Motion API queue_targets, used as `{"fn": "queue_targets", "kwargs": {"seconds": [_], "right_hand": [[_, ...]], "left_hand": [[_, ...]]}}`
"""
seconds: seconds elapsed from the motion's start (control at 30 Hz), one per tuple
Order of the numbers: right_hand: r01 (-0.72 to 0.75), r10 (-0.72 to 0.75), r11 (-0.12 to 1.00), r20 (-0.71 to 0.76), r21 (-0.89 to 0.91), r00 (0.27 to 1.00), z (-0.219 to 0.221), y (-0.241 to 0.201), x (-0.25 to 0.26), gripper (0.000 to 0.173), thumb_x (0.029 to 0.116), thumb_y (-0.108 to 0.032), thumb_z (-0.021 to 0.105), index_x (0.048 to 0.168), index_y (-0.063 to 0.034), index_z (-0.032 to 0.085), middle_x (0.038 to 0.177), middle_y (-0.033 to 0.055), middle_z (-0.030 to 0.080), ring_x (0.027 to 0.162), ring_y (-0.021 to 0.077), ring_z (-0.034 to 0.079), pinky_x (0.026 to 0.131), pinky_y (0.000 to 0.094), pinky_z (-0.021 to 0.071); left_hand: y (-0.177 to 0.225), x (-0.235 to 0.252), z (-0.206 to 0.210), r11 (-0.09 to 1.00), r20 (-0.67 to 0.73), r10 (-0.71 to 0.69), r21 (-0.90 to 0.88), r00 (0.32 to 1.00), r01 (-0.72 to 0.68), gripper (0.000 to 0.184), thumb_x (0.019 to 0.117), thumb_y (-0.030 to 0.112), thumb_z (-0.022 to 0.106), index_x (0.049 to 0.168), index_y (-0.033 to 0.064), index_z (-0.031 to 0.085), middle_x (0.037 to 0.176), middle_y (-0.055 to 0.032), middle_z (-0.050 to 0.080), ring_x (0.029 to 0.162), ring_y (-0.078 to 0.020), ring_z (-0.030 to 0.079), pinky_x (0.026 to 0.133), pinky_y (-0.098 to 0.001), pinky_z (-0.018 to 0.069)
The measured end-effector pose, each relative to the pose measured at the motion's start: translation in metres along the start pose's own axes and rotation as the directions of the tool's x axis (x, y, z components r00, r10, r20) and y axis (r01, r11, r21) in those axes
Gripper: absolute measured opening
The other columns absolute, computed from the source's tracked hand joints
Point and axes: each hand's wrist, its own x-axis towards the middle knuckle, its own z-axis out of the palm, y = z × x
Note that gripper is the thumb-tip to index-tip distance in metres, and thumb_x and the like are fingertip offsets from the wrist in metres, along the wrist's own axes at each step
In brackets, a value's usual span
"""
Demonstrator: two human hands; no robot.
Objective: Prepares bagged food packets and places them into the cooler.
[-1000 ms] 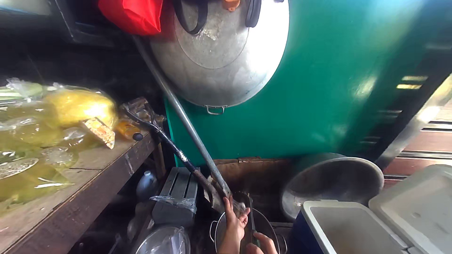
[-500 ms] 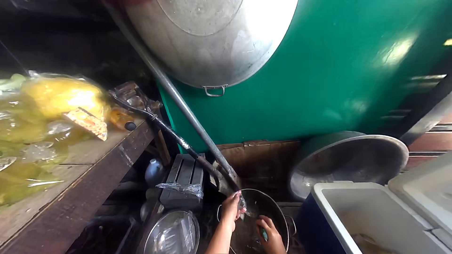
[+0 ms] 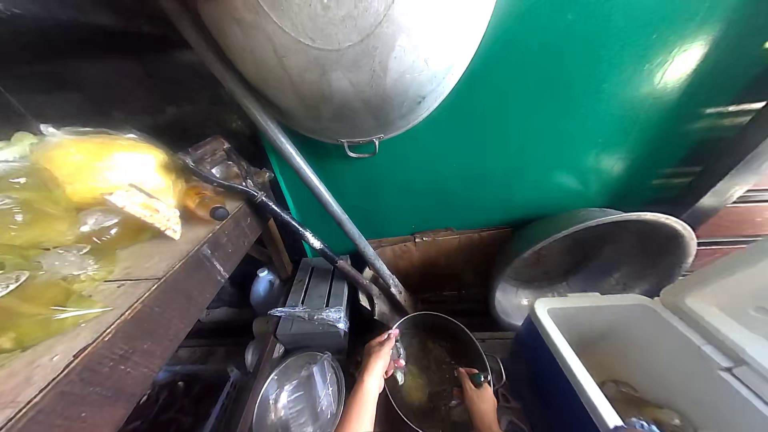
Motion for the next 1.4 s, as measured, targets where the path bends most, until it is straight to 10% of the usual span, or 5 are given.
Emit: {"fn": "queue_targets", "kwargs": {"seconds": [0.33, 0.53, 0.83, 1.1, 1.4], "right_hand": [[0.293, -0.298, 0.951, -0.034, -0.104, 0.954, -0.052, -0.149, -0.027, 0.022, 0.1008, -0.025, 0.064, 0.108, -0.0064, 0.072, 0.079, 0.0075, 0.073, 0.064, 0.0186, 0.071, 0.064, 0.0405, 0.0601], [0.520, -0.527, 0.848, -0.048, -0.104, 0.849, -0.054, -0.208, -0.064, 0.017, 0.0959, -0.026, 0.066, 0.099, -0.0104, 0.072, 0.073, 0.0003, 0.071, 0.058, 0.0107, 0.069, 0.057, 0.0315, 0.0604], [0.929, -0.949, 0.247, 0.125, -0.276, 0.289, -0.035, -0.127, -0.125, 0.010, 0.0890, -0.012, 0.075, 0.093, -0.0030, 0.076, 0.101, 0.0213, 0.072, 0.088, 0.0263, 0.074, 0.073, 0.0330, 0.0619], [0.693, -0.684, 0.656, 0.154, -0.299, 0.713, -0.032, -0.073, -0.057, 0.013, 0.0908, -0.014, 0.073, 0.101, -0.0062, 0.077, 0.125, 0.0259, 0.066, 0.113, 0.0393, 0.067, 0.090, 0.0533, 0.0574], [0.525, -0.401, 0.756, 0.357, -0.391, 0.844, -0.009, -0.004, -0.041, 0.022, 0.0945, -0.015, 0.070, 0.112, -0.0028, 0.076, 0.122, 0.0260, 0.068, 0.115, 0.0420, 0.066, 0.098, 0.0569, 0.0527]], "left_hand": [[-0.005, -0.002, 0.012, 0.995, -0.004, -0.020, -0.095, 1.000, 0.020, 0.037, 0.1091, 0.030, 0.052, 0.138, 0.0080, 0.061, 0.140, -0.0201, 0.057, 0.105, -0.0332, 0.066, 0.085, -0.0470, 0.0553], [0.002, -0.002, 0.031, 0.977, 0.031, -0.074, -0.200, 0.997, 0.079, 0.052, 0.1072, 0.049, 0.048, 0.144, 0.0131, 0.054, 0.095, -0.0151, 0.063, 0.063, -0.0173, 0.052, 0.058, -0.0307, 0.0436], [0.011, 0.004, 0.068, 0.857, -0.015, -0.041, -0.514, 0.999, 0.027, 0.052, 0.1120, 0.026, 0.042, 0.161, 0.0203, 0.027, 0.152, -0.0189, 0.041, 0.098, -0.0249, 0.059, 0.081, -0.0360, 0.0495], [-0.001, 0.009, 0.063, 0.960, -0.112, 0.048, -0.270, 0.993, -0.077, 0.037, 0.1110, 0.012, 0.043, 0.146, 0.0033, 0.052, 0.150, -0.0217, 0.048, 0.100, -0.0281, 0.067, 0.080, -0.0395, 0.0570], [0.002, 0.009, 0.022, 0.985, -0.073, 0.172, 0.028, 0.982, -0.171, 0.030, 0.1095, 0.020, 0.050, 0.132, 0.0079, 0.067, 0.135, -0.0134, 0.064, 0.090, -0.0242, 0.072, 0.072, -0.0409, 0.0602]]}}
